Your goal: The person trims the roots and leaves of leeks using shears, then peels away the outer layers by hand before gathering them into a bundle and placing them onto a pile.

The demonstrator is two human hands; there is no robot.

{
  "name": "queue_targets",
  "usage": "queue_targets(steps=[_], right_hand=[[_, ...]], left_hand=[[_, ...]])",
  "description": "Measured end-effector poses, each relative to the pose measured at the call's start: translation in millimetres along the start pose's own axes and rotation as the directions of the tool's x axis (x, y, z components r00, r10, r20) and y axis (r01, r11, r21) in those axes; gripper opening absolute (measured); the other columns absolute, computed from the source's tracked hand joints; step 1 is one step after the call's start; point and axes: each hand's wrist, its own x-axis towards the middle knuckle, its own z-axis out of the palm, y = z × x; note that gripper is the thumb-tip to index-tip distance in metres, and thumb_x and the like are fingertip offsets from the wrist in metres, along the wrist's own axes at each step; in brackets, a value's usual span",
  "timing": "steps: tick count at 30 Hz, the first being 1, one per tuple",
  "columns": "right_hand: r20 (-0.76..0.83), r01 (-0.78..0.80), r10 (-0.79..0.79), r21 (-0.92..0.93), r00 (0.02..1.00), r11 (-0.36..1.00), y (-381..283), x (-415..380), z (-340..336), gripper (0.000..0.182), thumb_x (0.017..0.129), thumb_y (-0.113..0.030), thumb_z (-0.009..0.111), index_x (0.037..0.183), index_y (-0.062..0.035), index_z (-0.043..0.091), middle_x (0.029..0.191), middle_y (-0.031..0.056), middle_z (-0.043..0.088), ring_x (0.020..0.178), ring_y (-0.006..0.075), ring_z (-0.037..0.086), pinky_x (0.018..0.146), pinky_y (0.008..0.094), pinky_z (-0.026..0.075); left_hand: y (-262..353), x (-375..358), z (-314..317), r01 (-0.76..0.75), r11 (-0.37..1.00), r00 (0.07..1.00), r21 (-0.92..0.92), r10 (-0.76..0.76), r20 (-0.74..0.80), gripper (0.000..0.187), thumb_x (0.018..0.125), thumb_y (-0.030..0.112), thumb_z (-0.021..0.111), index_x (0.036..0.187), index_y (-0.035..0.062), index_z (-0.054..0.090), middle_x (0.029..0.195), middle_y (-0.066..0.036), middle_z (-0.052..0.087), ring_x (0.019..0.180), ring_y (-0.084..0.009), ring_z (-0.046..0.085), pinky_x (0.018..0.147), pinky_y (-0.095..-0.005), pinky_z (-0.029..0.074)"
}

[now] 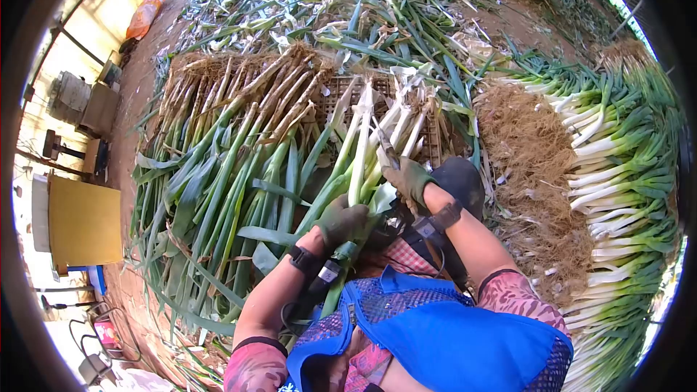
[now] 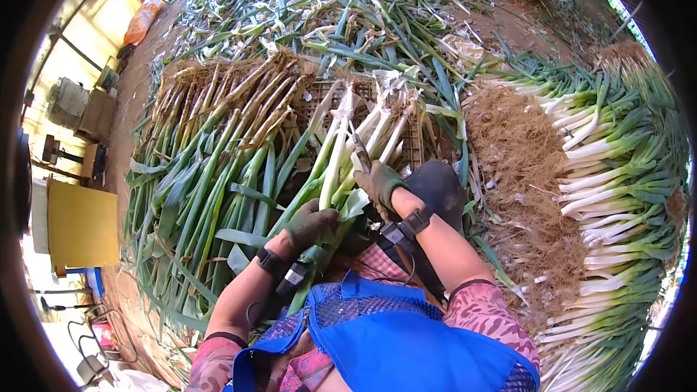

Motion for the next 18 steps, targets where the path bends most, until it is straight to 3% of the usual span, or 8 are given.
queue_targets(steps=[5,6,8,10,12,13,15,18], right_hand=[[0.152,-0.092,0.105,-0.087,0.983,0.992,-22,59,-1,0.063,0.086,-0.049,0.058,0.110,0.0095,0.063,0.093,0.0298,0.068,0.090,0.0439,0.068,0.081,0.0444,0.054],[0.172,-0.116,0.132,-0.102,0.976,0.988,-22,76,3,0.065,0.087,-0.050,0.058,0.110,0.0106,0.063,0.094,0.0306,0.068,0.090,0.0452,0.068,0.080,0.0452,0.055],[-0.003,-0.059,0.060,-0.214,0.998,0.975,-1,106,28,0.066,0.087,-0.052,0.058,0.115,0.0085,0.062,0.106,0.0329,0.065,0.104,0.0448,0.064,0.091,0.0451,0.052],[0.003,-0.145,0.148,-0.184,0.989,0.972,-27,69,13,0.073,0.086,-0.055,0.057,0.128,0.0050,0.054,0.121,0.0310,0.061,0.114,0.0428,0.060,0.099,0.0442,0.047],[0.065,-0.125,0.136,-0.150,0.989,0.981,-26,45,9,0.072,0.087,-0.057,0.054,0.131,0.0000,0.052,0.120,0.0304,0.062,0.114,0.0429,0.060,0.100,0.0437,0.046],[0.088,-0.091,0.107,-0.169,0.990,0.981,-25,27,7,0.077,0.086,-0.059,0.054,0.136,-0.0005,0.046,0.119,0.0309,0.062,0.114,0.0435,0.060,0.100,0.0437,0.045],[0.167,-0.096,0.124,-0.166,0.978,0.981,-31,-3,3,0.084,0.084,-0.059,0.057,0.144,-0.0040,0.037,0.123,0.0292,0.060,0.116,0.0407,0.059,0.100,0.0431,0.045],[0.215,-0.006,0.027,-0.097,0.976,0.995,-32,-45,-5,0.083,0.083,-0.059,0.060,0.142,-0.0037,0.039,0.121,0.0297,0.061,0.112,0.0408,0.061,0.097,0.0440,0.046]], left_hand=[[-16,9,-8,0.034,0.957,0.991,0.287,-0.070,0.116,0.037,0.088,0.029,0.062,0.110,0.0000,0.061,0.088,-0.009,0.066,0.080,-0.0166,0.065,0.067,-0.0313,0.052],[9,-1,-13,-0.130,0.762,0.989,0.634,0.050,0.143,0.046,0.088,0.038,0.062,0.112,-0.0007,0.062,0.094,-0.015,0.069,0.083,-0.0242,0.067,0.074,-0.0363,0.054],[54,-17,-44,-0.104,0.470,0.990,0.876,-0.031,0.135,0.051,0.087,0.046,0.061,0.116,0.0039,0.064,0.101,-0.019,0.070,0.090,-0.0302,0.068,0.083,-0.0404,0.053],[94,-20,-95,0.033,0.549,0.981,0.835,0.143,-0.134,0.048,0.086,0.047,0.061,0.123,0.0167,0.063,0.109,-0.017,0.069,0.101,-0.0344,0.067,0.088,-0.0430,0.051],[77,14,-185,0.179,0.358,0.782,0.916,0.514,-0.353,0.056,0.079,0.043,0.068,0.121,0.0073,0.058,0.106,-0.022,0.066,0.099,-0.0365,0.065,0.088,-0.0418,0.052],[82,12,-207,0.446,0.271,0.652,0.853,0.554,-0.517,0.064,0.075,0.045,0.072,0.123,0.0059,0.057,0.118,-0.020,0.063,0.107,-0.0337,0.062,0.093,-0.0422,0.050],[54,14,-257,0.693,0.309,0.558,0.651,0.341,-0.757,0.092,0.069,0.062,0.075,0.140,0.0107,0.048,0.134,-0.019,0.056,0.123,-0.0336,0.055,0.102,-0.0420,0.046],[46,2,-261,0.676,0.366,0.614,0.639,0.200,-0.764,0.082,0.071,0.066,0.071,0.132,0.0122,0.058,0.131,-0.018,0.059,0.120,-0.0327,0.058,0.100,-0.0417,0.048]])
